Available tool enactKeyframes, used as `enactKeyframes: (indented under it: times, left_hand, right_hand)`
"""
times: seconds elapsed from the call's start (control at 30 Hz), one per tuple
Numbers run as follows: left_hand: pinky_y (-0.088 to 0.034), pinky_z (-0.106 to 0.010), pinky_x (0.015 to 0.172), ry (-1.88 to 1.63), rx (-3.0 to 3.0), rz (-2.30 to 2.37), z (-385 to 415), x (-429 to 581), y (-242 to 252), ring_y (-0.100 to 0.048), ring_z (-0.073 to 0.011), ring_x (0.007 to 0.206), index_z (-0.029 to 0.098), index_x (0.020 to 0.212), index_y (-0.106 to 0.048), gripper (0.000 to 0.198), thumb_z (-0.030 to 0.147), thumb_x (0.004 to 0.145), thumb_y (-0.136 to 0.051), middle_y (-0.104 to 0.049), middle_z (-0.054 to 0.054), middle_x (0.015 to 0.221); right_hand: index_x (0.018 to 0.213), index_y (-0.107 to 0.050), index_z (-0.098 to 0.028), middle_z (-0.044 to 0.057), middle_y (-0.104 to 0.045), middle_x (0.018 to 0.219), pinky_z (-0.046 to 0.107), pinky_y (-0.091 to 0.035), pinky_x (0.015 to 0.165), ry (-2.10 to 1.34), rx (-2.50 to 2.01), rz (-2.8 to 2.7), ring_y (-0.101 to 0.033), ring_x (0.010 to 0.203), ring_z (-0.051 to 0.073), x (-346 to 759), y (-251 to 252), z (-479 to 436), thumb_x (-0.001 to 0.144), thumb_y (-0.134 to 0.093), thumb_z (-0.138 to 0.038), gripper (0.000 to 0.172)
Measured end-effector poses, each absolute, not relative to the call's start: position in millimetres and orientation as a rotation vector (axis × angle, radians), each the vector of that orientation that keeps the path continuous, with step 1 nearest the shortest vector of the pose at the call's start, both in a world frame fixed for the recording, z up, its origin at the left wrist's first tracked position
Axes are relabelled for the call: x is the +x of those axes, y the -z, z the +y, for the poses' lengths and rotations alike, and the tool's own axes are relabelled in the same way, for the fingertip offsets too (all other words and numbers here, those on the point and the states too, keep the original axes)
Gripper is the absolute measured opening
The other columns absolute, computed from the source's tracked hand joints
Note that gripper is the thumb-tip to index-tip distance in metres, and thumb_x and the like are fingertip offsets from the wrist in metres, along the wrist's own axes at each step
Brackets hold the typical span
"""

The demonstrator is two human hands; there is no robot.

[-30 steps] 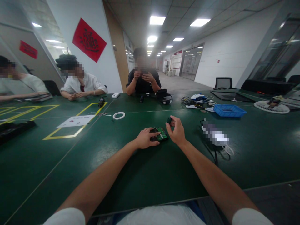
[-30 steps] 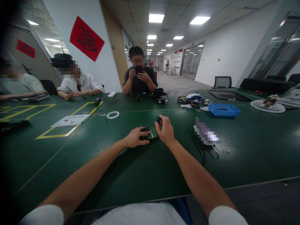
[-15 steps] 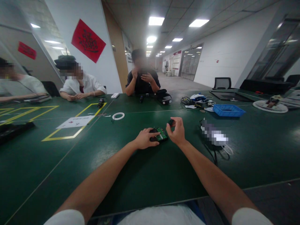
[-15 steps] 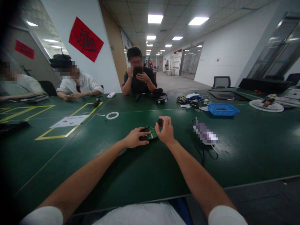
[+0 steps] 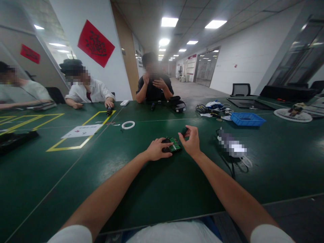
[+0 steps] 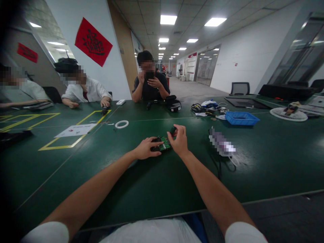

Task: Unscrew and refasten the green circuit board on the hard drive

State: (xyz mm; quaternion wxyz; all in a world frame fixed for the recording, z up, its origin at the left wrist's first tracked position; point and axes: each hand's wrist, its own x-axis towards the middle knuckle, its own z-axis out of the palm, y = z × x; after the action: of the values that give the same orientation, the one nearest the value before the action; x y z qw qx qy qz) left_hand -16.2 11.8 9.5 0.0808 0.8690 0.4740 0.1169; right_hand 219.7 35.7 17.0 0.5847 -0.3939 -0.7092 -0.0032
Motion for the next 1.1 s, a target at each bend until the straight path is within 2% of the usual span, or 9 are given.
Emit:
enactKeyframes:
  times: [0.5, 0.7, 0.9, 0.97, 1.03, 1.1]
  left_hand:
    - [-0.033, -0.055, 0.111, -0.340, 2.548, 1.424, 11, -15, -11, -0.042, -0.0398, 0.135, 0.043, 0.145, -0.052, 0.070, 0.072, 0.082, -0.062, -0.037, -0.008, 0.157]
    - [-0.033, -0.055, 0.111, -0.346, 2.544, 1.435, 11, -16, -12, -0.041, -0.0398, 0.137, 0.041, 0.147, -0.050, 0.073, 0.072, 0.082, -0.061, -0.036, -0.008, 0.158]
    - [-0.036, -0.050, 0.111, -0.439, 2.513, 1.495, 10, -12, -9, -0.045, -0.0380, 0.136, 0.030, 0.156, -0.038, 0.094, 0.072, 0.077, -0.066, -0.043, -0.012, 0.155]
    - [-0.038, -0.049, 0.111, -0.508, 2.495, 1.543, 11, -8, -6, -0.048, -0.0376, 0.134, 0.025, 0.156, -0.038, 0.098, 0.074, 0.076, -0.066, -0.046, -0.014, 0.153]
    - [-0.040, -0.047, 0.109, -0.589, 2.451, 1.592, 15, -4, -3, -0.051, -0.0371, 0.132, 0.021, 0.154, -0.041, 0.098, 0.077, 0.076, -0.065, -0.050, -0.015, 0.150]
    - [-0.044, -0.043, 0.106, -0.664, 2.380, 1.611, 22, -4, -3, -0.055, -0.0345, 0.127, 0.020, 0.150, -0.045, 0.090, 0.076, 0.081, -0.059, -0.056, -0.014, 0.145]
  right_hand:
    - [0.133, -0.042, -0.021, 0.012, -0.049, 0.121, 0.037, -0.061, 0.069, -0.024, -0.957, -1.593, -0.060, 0.088, 0.020, 222, -17, 38, 0.089, -0.064, -0.035, 0.051]
    - [0.133, -0.046, -0.018, 0.014, -0.049, 0.123, 0.040, -0.058, 0.078, 0.030, -1.015, -1.582, -0.058, 0.094, 0.023, 232, -17, 44, 0.091, -0.059, -0.030, 0.046]
    - [0.125, -0.053, -0.018, 0.014, -0.054, 0.119, 0.047, -0.051, 0.096, 0.037, -1.175, -1.582, -0.056, 0.108, 0.028, 243, -10, 57, 0.088, -0.054, -0.023, 0.038]
    - [0.122, -0.055, -0.017, 0.014, -0.055, 0.118, 0.047, -0.050, 0.098, 0.020, -1.228, -1.590, -0.057, 0.109, 0.028, 244, -8, 58, 0.086, -0.053, -0.021, 0.036]
    - [0.119, -0.056, -0.017, 0.014, -0.055, 0.120, 0.046, -0.050, 0.098, -0.015, -1.289, -1.611, -0.058, 0.108, 0.028, 245, -7, 58, 0.085, -0.053, -0.020, 0.034]
    - [0.119, -0.057, -0.018, 0.014, -0.056, 0.121, 0.045, -0.051, 0.094, -0.063, -1.356, -1.646, -0.060, 0.104, 0.028, 246, -7, 56, 0.085, -0.054, -0.022, 0.034]
